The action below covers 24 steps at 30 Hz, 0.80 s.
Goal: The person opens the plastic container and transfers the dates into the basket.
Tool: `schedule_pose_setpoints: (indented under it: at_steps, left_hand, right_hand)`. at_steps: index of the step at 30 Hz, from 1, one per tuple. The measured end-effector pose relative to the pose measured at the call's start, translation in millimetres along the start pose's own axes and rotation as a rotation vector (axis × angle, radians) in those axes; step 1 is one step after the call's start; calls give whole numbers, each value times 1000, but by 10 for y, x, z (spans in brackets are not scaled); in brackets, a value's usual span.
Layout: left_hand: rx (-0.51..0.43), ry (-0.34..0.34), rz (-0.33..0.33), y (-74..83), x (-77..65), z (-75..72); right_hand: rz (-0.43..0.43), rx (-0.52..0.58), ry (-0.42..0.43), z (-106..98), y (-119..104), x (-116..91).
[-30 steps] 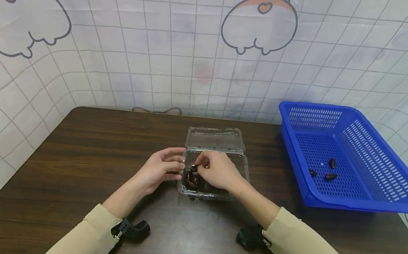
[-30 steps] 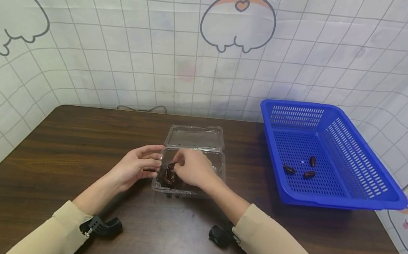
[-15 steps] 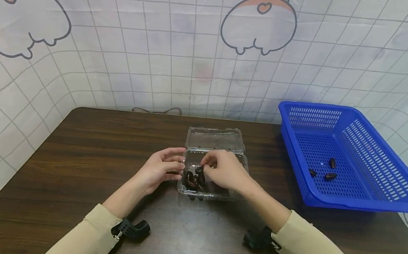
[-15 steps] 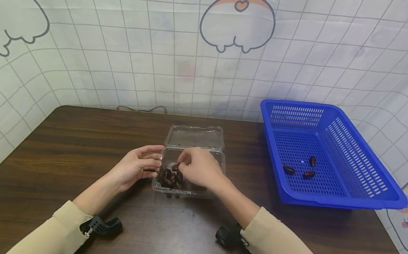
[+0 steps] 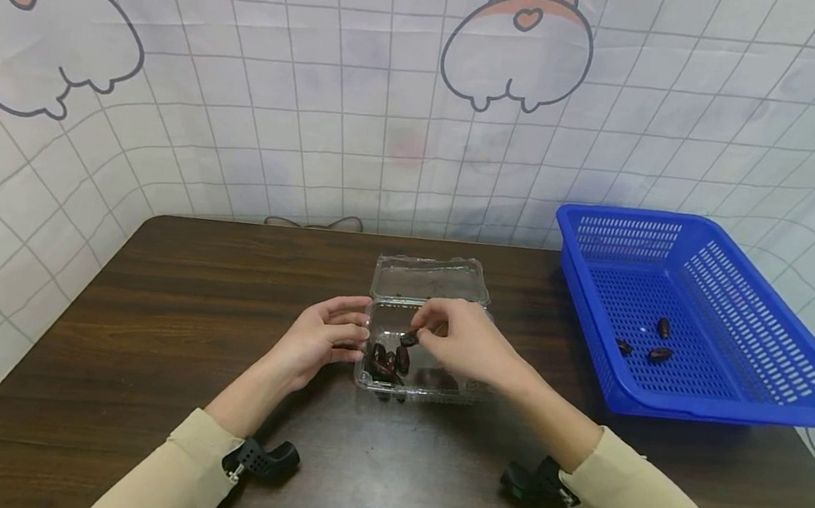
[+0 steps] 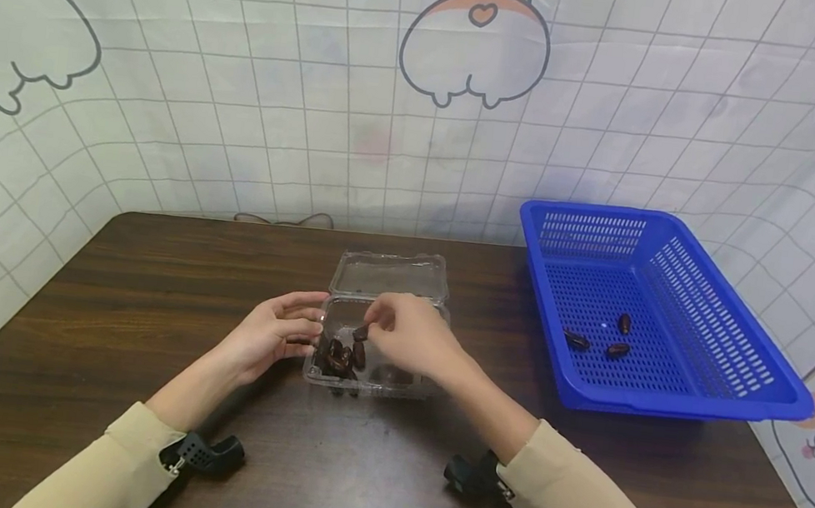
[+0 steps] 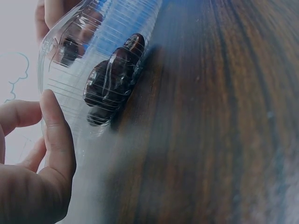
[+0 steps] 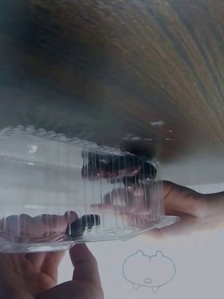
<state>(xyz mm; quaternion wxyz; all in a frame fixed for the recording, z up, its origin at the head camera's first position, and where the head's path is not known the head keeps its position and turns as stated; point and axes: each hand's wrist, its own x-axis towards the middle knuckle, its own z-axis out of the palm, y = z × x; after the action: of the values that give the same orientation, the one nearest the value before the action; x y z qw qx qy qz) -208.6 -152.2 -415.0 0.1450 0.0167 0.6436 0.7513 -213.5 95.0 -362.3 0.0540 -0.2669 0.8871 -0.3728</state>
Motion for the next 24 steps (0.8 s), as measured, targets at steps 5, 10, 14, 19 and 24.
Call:
schedule_pose_setpoints:
  at_steps: [5, 10, 14, 19, 24]
  left_hand:
    - [5, 1, 0, -5, 4, -3]
    - [5, -3, -2, 1, -3, -5]
    - [3, -9, 0, 6, -11, -7]
    - [-1, -12, 4, 4, -13, -8]
    - [-1, -13, 6, -3, -12, -9]
  right_hand:
    - [16, 18, 3, -45, -13, -30]
    - [7, 30, 16, -93, -35, -60]
    - [-3, 35, 18, -124, -33, -73]
    - [-6, 36, 23, -159, -25, -98]
    - [6, 30, 32, -216, -21, -124]
